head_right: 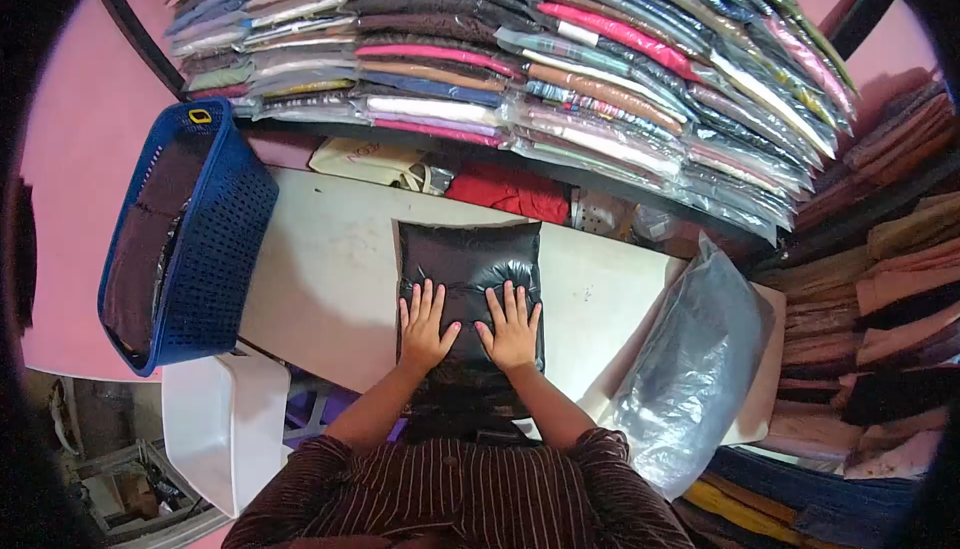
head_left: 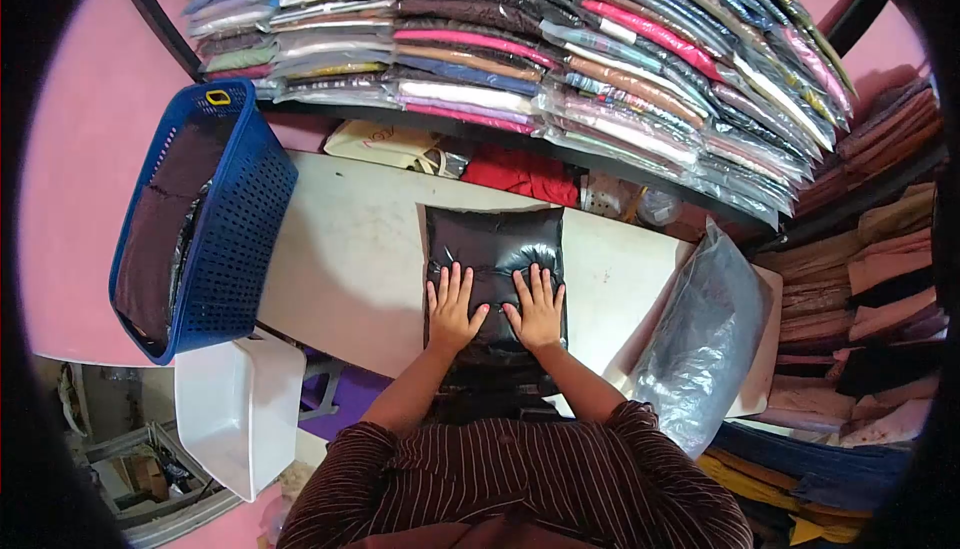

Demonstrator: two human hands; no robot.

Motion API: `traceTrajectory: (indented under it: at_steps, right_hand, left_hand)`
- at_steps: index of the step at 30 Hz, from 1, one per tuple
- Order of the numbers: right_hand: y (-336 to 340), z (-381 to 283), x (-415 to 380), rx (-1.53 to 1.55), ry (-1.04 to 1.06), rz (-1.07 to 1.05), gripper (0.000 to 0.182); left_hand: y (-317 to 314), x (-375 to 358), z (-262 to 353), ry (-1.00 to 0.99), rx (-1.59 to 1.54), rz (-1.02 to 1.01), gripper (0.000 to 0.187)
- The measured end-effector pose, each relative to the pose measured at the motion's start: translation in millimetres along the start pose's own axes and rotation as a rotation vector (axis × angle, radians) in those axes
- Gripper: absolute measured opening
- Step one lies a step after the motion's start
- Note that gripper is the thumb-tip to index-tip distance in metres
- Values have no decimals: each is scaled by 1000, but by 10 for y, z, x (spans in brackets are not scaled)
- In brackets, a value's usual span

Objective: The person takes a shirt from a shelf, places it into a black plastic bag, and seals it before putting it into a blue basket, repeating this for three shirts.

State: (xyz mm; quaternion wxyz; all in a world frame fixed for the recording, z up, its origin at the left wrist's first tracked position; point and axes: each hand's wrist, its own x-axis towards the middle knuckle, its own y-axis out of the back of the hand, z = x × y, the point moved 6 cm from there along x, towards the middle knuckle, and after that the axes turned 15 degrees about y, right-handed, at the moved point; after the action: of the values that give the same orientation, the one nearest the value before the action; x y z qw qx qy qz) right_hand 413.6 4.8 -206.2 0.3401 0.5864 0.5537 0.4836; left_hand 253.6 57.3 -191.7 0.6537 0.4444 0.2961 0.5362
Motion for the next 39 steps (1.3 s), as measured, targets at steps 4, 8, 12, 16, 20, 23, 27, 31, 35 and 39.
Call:
traceTrajectory:
  at_steps: [4,8,12,16,20,23,27,31,35,39]
  right_hand:
    - [-8,44,-24,32,21,6,64]
    - [-41,58,-2,13,7,-48,65]
    - [-19,46,38,12,11,-92,65]
    - [37,24,60,17,26,-66,67]
    - [46,18,62,-4,39,-48,66]
    - [40,24,72,5,35,-47,65]
    - [81,5,92,2,39,-40,64]
    - [242,31,368,83,31,3,62]
    - [235,-27,978,122,183,130,57]
    - [17,266,1131,32,183,-2,56]
  left_hand:
    - [-37,21,-11,-2,37,-23,73]
    - [-72,44,-22,30,56,-62,74]
    - [-94,54,-17,34,66,-113,75]
    - [-95,69,-15,38,78,-123,74]
    - [-89,83,7,34,94,-126,74]
    - [-100,91,2,29,86,-116,73]
    - [-36,93,48,31,55,-113,70]
    - [32,358,133,77,33,-169,63]
    - [66,925,370,-40,-95,65,53]
    - [-197,1044,143,-20,6,41,56]
